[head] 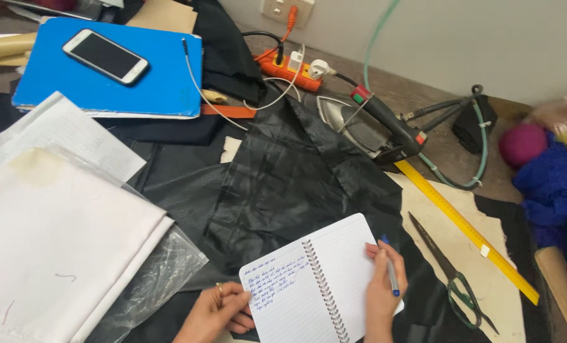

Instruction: Writing notes in a notebook and cutting black fabric into strips using scissors and a ruler

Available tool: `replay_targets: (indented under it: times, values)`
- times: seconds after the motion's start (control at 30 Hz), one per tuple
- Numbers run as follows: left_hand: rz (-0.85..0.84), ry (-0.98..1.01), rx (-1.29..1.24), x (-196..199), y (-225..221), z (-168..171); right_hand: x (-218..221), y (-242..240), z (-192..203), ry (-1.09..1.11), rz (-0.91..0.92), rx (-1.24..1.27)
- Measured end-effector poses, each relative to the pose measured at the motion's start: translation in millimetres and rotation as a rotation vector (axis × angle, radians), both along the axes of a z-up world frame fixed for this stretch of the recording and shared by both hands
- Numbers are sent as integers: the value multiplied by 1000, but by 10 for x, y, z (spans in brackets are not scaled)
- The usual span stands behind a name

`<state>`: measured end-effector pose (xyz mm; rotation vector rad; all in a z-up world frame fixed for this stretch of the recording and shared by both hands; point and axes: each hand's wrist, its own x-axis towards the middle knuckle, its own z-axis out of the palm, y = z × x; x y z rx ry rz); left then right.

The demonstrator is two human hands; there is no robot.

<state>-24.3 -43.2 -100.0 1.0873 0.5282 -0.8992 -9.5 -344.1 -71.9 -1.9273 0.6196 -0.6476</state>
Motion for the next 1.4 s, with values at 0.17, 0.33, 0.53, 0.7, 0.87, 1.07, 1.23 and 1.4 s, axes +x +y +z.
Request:
replay_targets:
  times: [0.17,0.33,0.53,0.7,0.87,1.07,1.23,1.4]
  values:
    - [-169,10,-217,-202,-281,-203,-208,-508,37,316,-39,-136]
    - [-316,-61,-294,-218,-332,-275,-269,-741,-53,564,-66,-96]
    - [-204,-156,-290,-400,-370,-734,-250,-869,-242,387,90,-268]
    - [-265,122,-117,-227,-332,-252,-209,-840,-132,536,87,-232]
    - [-186,-4,-187,-397,-377,-709,-156,-828,-43,528,89,-255]
    - [-132,114,-267,-298,-351,-454,-84,-654,201,579,91,-186]
    - [-136,162,-257,-301,-354,-487,-73,-618,262,600,123,-139]
    - [-110,217,-244,-244,-346,-342,-95,-571,374,539,149,19]
